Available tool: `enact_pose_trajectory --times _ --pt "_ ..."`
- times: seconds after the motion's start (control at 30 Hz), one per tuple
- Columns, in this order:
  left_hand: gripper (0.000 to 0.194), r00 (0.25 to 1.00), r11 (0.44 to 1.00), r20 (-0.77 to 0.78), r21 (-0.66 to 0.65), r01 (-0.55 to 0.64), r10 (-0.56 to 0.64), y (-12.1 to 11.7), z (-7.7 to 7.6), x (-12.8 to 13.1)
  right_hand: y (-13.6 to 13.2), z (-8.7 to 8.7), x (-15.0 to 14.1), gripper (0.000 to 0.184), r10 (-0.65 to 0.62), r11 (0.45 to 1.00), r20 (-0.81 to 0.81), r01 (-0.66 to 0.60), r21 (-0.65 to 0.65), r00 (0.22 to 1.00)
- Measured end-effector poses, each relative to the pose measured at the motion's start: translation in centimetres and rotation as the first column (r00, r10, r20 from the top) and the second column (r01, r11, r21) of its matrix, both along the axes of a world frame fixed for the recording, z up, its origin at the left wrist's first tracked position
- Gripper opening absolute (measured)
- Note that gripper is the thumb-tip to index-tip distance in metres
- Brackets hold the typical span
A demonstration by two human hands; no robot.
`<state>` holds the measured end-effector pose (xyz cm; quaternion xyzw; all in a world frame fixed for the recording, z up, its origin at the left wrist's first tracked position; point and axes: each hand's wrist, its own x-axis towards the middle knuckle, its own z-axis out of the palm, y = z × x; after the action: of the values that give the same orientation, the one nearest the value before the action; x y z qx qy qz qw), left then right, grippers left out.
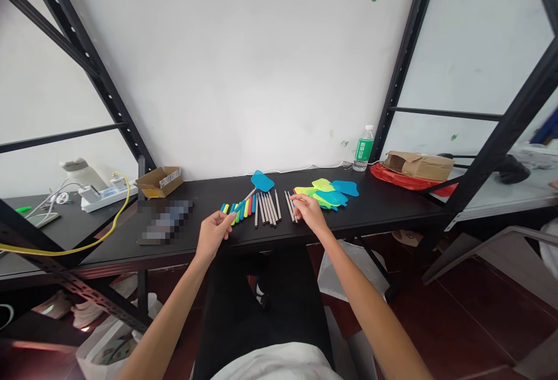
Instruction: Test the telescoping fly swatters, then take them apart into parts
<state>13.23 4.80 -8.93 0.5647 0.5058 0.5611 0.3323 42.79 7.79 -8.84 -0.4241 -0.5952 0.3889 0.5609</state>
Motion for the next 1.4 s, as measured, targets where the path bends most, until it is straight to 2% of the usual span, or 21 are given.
enact_pose_trajectory --times 0.47,0.73,1.4 --pt "0.034 1.0 1.0 -0.009 0.014 0.022 -0.022 -0.09 0.12 0.06 0.11 -0.1 0.04 0.03 0.001 1.0 0.002 -0.001 0.007 1.0" --pt "0.033 0.999 1.0 0.046 0.0 0.02 -0.02 0.11 -0.04 0.01 0.08 -0.17 0.09 0.03 0.004 1.0 0.001 -0.004 0.008 1.0" --pt "0.032 1.0 0.998 0.005 0.055 -0.027 0.026 0.32 -0.36 -0.05 0.28 -0.36 0.15 0.028 0.018 1.0 -0.009 -0.017 0.012 1.0"
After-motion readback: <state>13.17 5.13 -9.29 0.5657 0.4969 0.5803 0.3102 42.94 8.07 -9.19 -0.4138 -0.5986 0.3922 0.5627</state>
